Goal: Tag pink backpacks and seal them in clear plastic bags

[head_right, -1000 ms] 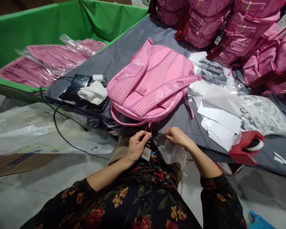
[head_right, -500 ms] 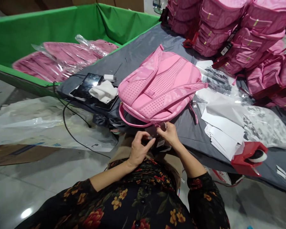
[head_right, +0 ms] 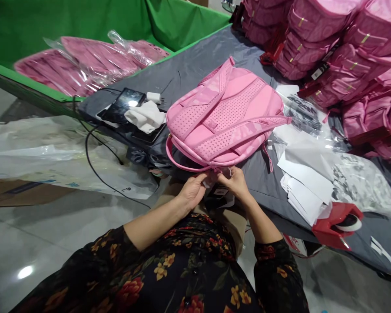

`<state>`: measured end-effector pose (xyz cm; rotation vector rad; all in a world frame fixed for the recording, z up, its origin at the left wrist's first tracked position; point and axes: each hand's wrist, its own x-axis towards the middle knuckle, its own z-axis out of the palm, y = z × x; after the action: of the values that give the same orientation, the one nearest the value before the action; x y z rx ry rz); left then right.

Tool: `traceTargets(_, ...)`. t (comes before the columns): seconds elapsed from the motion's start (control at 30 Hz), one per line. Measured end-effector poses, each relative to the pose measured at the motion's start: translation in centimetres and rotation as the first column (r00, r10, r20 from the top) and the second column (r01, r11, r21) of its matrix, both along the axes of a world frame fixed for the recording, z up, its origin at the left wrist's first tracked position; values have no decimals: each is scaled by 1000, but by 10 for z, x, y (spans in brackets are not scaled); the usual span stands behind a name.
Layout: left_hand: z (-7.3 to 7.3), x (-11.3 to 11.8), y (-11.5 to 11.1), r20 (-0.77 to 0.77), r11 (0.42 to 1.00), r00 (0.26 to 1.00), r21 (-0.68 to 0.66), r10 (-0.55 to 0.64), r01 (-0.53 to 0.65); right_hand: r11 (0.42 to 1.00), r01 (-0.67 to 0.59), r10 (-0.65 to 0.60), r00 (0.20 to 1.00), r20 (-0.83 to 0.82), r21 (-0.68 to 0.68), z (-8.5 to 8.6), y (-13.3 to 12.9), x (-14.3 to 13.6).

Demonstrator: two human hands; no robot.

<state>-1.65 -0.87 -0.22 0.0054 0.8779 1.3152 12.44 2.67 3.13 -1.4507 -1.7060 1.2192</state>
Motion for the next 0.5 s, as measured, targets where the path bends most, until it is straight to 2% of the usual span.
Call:
traceTargets(0.13, 0, 1, -1, -51, 998, 998, 64, 30, -27, 996, -54, 51, 998, 40, 65, 7, -4, 8)
traceTargets(0.23, -7, 1, -1, -147, 992, 986, 114, 76, -60, 959, -92, 39, 980, 195, 269, 11, -8, 16)
traceTargets(0.3, -14, 2, 0, -217, 990, 972, 127, 89, -62, 884, -97, -60, 947, 317, 457, 12, -10, 18)
traceTargets(0.37, -18, 3, 2, -263, 990, 959, 120, 107, -77, 782, -152, -162, 887, 432, 604, 12, -13, 17)
traceTargets(0.5, -18, 7, 8, -238, 992, 964, 79, 116, -99, 611, -315, -309, 750, 585, 726, 19, -21, 7)
